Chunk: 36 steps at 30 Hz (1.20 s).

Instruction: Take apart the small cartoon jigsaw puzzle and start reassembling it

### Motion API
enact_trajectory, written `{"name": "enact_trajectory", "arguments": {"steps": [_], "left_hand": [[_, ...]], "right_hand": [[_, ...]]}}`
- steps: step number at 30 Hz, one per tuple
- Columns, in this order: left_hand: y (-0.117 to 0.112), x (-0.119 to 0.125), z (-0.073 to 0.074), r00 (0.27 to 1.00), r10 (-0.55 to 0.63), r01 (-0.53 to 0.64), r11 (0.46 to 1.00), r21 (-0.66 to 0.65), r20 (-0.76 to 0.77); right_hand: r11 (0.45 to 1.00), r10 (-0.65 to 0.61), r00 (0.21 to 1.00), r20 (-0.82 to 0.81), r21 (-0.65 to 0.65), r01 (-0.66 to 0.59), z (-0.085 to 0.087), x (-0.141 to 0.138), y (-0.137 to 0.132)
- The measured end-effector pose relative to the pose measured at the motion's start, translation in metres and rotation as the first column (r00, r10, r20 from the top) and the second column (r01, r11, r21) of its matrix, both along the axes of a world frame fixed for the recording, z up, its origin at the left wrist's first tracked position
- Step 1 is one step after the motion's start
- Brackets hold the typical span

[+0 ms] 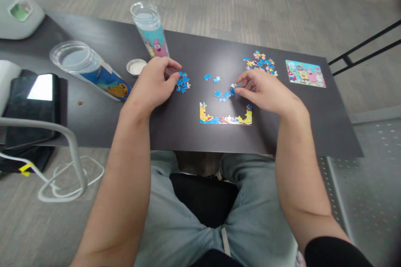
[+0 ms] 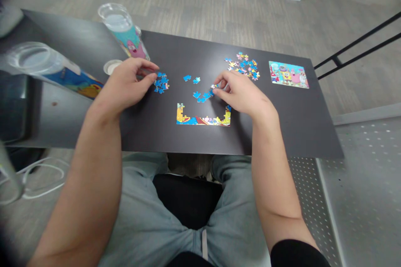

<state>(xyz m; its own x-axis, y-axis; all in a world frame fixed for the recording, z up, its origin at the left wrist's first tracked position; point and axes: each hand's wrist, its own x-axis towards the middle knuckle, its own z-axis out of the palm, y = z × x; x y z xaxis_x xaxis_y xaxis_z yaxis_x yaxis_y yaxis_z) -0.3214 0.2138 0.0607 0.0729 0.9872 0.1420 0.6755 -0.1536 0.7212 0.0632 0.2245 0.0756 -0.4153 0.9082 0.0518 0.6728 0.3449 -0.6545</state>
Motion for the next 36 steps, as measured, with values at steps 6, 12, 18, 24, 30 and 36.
{"name": "enact_trajectory", "arguments": {"steps": [6,12,18,24,30,36], "left_hand": [[-0.003,-0.011,-0.008,0.999,-0.021,0.020,1.000,-0.019,-0.030],[-0.007,-0.015,-0.008,0.995,-0.097,0.096,0.995,-0.033,-0.031],[-0.010,-0.022,-0.013,0.989,-0.143,0.143,0.990,-0.005,-0.040],[-0.011,-0.026,-0.009,0.988,-0.147,0.146,0.989,-0.030,-0.038],[-0.012,-0.026,-0.006,0.989,-0.146,0.144,0.988,-0.051,-0.035],[-0.008,-0.022,-0.011,0.988,-0.143,0.141,0.990,-0.029,-0.066]], "right_hand": [[0.999,-0.014,1.000,-0.016,-0.052,0.013,0.007,-0.003,0.005],[0.998,-0.047,0.995,-0.084,0.046,0.051,-0.005,-0.019,0.015],[0.968,-0.204,0.972,-0.117,0.124,0.219,-0.029,-0.016,0.035],[0.980,-0.169,0.983,-0.074,0.091,0.175,-0.023,0.003,0.035],[0.994,-0.110,0.989,-0.100,-0.029,0.108,-0.025,0.013,0.035],[0.998,-0.063,0.994,-0.092,-0.034,0.061,-0.030,0.006,0.036]]}}
